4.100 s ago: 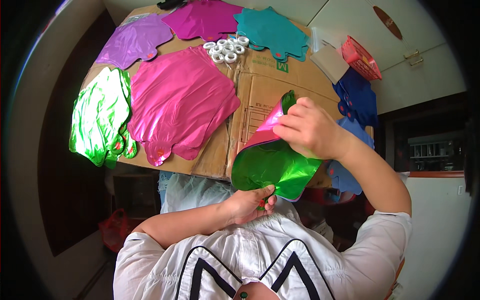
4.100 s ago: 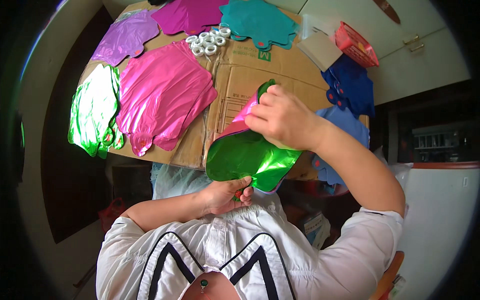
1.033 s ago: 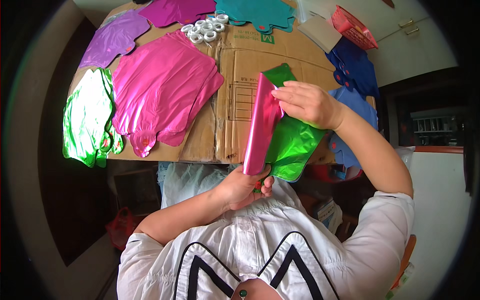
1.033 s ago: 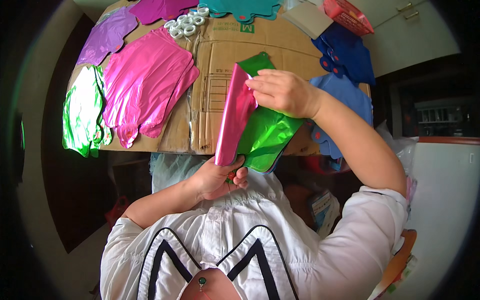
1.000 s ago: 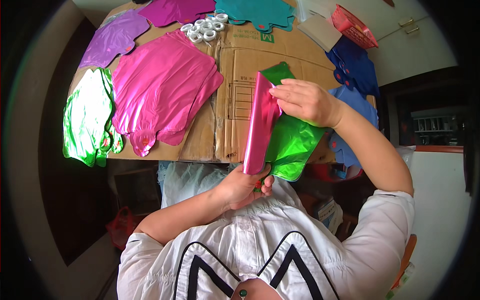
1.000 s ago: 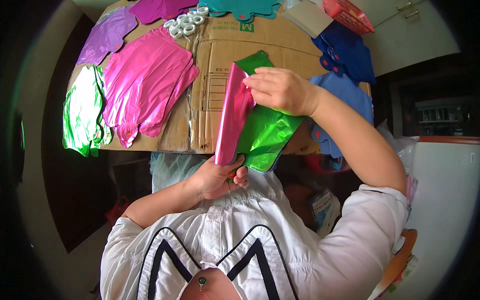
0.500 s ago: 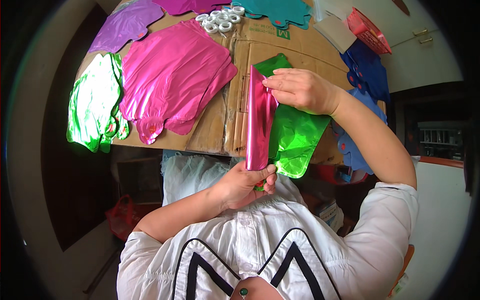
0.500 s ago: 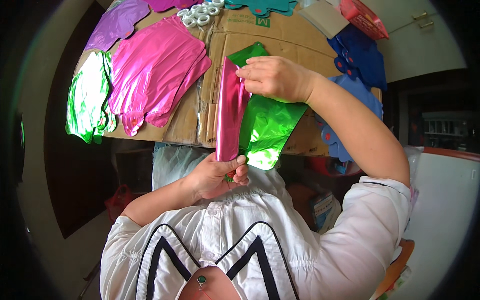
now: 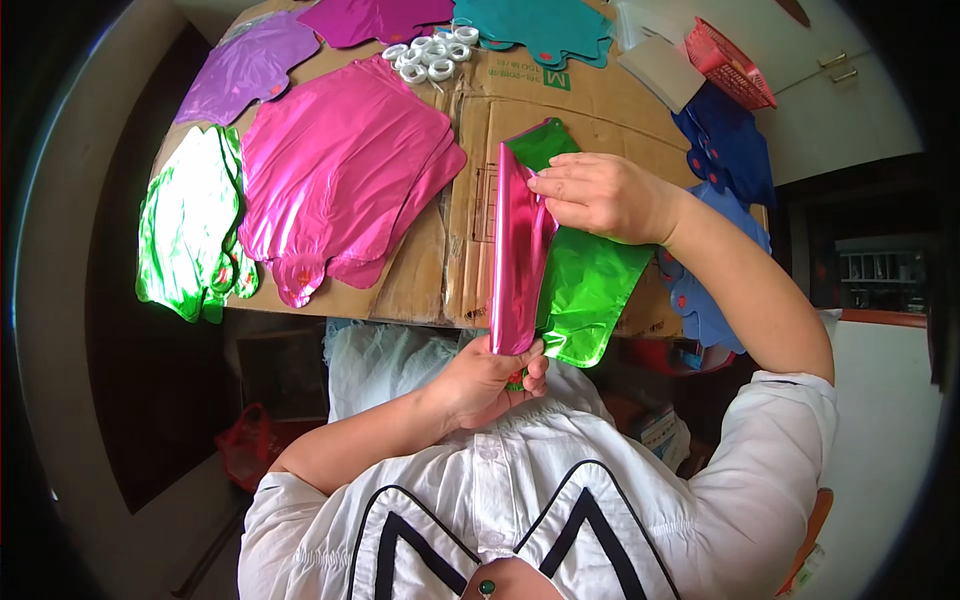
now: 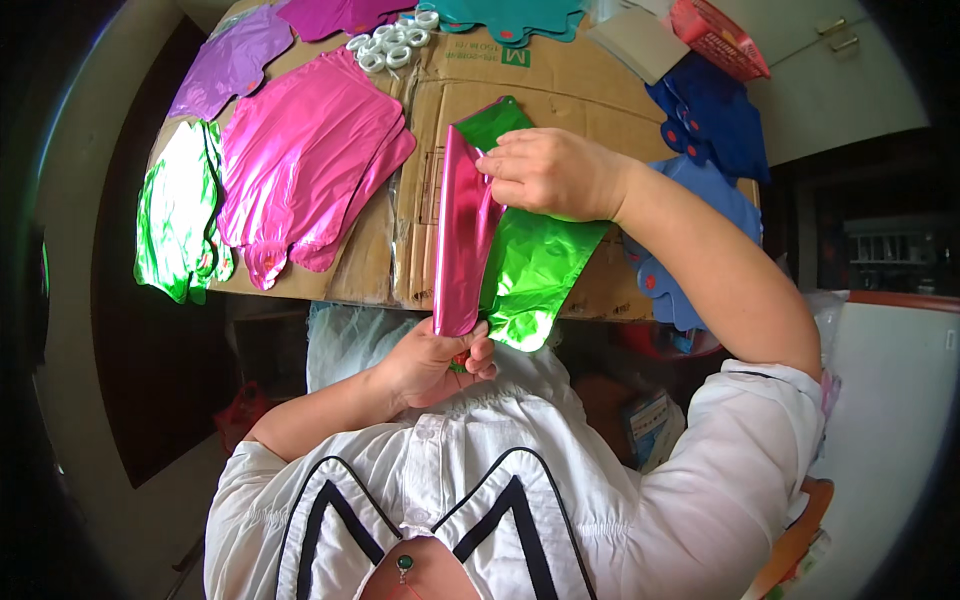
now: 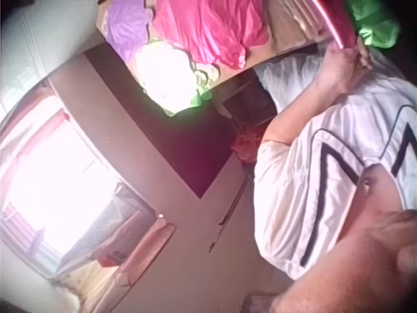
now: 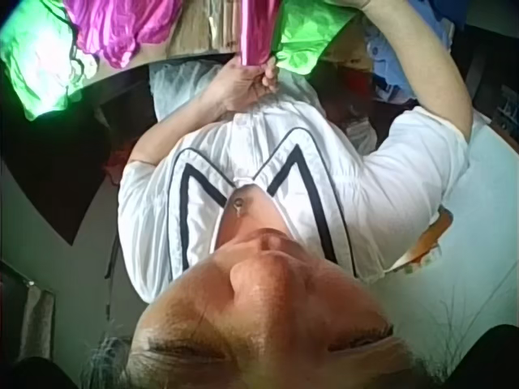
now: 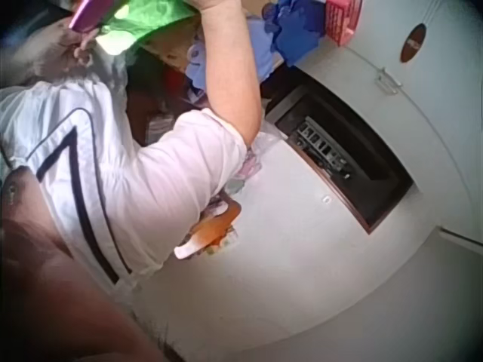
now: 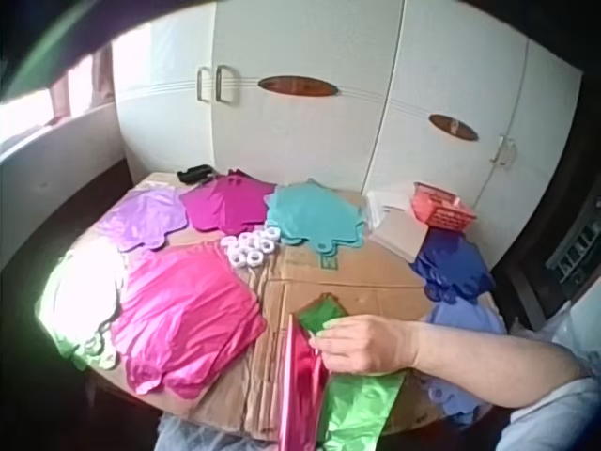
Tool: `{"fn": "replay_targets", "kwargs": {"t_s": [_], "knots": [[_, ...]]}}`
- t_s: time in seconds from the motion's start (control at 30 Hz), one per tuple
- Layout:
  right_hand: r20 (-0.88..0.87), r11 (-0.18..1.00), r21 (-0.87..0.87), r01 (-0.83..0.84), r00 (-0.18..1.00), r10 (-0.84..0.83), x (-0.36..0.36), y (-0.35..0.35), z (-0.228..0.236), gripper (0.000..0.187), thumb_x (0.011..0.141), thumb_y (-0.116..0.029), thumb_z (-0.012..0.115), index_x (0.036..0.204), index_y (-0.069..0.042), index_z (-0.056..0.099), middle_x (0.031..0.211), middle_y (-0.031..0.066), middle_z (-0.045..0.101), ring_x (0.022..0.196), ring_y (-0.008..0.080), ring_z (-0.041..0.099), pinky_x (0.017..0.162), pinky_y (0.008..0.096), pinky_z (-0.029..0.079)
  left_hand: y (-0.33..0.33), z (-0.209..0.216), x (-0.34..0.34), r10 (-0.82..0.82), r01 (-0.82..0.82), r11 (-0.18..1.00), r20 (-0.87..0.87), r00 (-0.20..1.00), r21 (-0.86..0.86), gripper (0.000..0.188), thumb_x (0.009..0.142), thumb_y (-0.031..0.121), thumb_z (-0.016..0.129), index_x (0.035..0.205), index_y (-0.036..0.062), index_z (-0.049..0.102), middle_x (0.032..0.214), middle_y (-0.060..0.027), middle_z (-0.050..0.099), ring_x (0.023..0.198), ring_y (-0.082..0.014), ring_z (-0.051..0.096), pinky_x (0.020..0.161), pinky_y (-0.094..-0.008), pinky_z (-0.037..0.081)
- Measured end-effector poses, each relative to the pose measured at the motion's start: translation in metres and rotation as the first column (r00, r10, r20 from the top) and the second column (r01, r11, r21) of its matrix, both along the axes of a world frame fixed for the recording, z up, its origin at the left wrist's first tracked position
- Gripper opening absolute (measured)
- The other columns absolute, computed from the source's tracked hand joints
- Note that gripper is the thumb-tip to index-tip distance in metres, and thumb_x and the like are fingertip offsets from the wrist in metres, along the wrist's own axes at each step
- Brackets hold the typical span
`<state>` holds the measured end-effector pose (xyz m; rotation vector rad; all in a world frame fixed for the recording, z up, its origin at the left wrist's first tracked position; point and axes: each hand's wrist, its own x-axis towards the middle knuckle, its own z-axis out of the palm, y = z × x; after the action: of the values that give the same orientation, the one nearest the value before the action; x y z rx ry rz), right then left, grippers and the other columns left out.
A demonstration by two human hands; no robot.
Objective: Folding colorful foil pieces and inserting them into cardboard retail packaging sleeves.
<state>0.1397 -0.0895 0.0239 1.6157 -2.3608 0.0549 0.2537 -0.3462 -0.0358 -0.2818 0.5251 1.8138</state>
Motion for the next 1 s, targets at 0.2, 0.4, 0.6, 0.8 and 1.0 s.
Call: {"fn": "replay_targets", "kwargs": {"t_s": [0.2,0.4,0.6,0.8,1.0], "knots": [[-0.011,0.998,-0.047,-0.028,1.0,0.027,-0.004,-0.004,-0.001,0.008,0.075,-0.011,0.061,0.078,-0.004,0.063,0.101,0.0123,0.068,0.093,0.0248,0.066,0.087,0.0364,0.054,-0.031,-0.001,-0.014,-0.353,0.357,0.934,-0.15,0.923,0.0,0.035,0.095,0.012,0.06,0.128,0.0013,0.056,0.114,-0.0164,0.067,0.113,-0.0273,0.062,0.097,-0.042,0.048],[-0.014,0.999,-0.042,-0.003,1.0,0.003,0.001,0.004,-0.004,0.008,0.072,-0.011,0.061,0.075,-0.004,0.062,0.1,0.0116,0.067,0.092,0.0238,0.065,0.083,0.0347,0.053,-0.049,0.086,-0.109,-0.576,-0.024,0.815,-0.803,-0.154,-0.579,0.017,0.092,0.013,0.063,0.104,0.0021,0.067,0.096,-0.012,0.069,0.086,-0.0185,0.068,0.079,-0.0359,0.053],[0.04,0.998,-0.055,-0.01,0.999,0.013,0.0,0.001,-0.006,0.012,0.075,-0.012,0.062,0.078,-0.001,0.063,0.106,0.016,0.068,0.097,0.0275,0.066,0.089,0.0403,0.054,0.005,0.032,-0.163,-0.247,-0.273,0.961,-0.549,-0.799,-0.035,0.025,0.078,0.012,0.074,0.099,0.0021,0.064,0.105,-0.0132,0.061,0.098,-0.0303,0.06,0.087,-0.0407,0.048],[-0.063,0.992,-0.127,-0.005,0.998,-0.003,0.0,0.004,-0.016,0.01,0.074,-0.014,0.06,0.075,-0.004,0.061,0.1,0.0115,0.067,0.092,0.0242,0.066,0.085,0.0348,0.054,0.003,0.03,-0.164,-0.326,-0.257,0.945,-0.539,-0.777,-0.201,0.07,0.071,0.037,0.079,0.127,0.0051,0.051,0.128,-0.0148,0.05,0.122,-0.0334,0.049,0.104,-0.0461,0.039],[-0.064,0.958,-0.066,0.279,0.957,-0.283,0.024,0.015,-0.001,0.009,0.074,-0.013,0.062,0.073,-0.006,0.059,0.094,0.0095,0.067,0.085,0.0238,0.065,0.075,0.039,0.052,0.003,0.036,-0.156,-0.399,-0.278,0.905,-0.416,-0.817,-0.322,0.116,0.052,0.066,0.078,0.142,0.0044,0.038,0.138,-0.0166,0.041,0.134,-0.0342,0.038,0.114,-0.0503,0.027]]}}
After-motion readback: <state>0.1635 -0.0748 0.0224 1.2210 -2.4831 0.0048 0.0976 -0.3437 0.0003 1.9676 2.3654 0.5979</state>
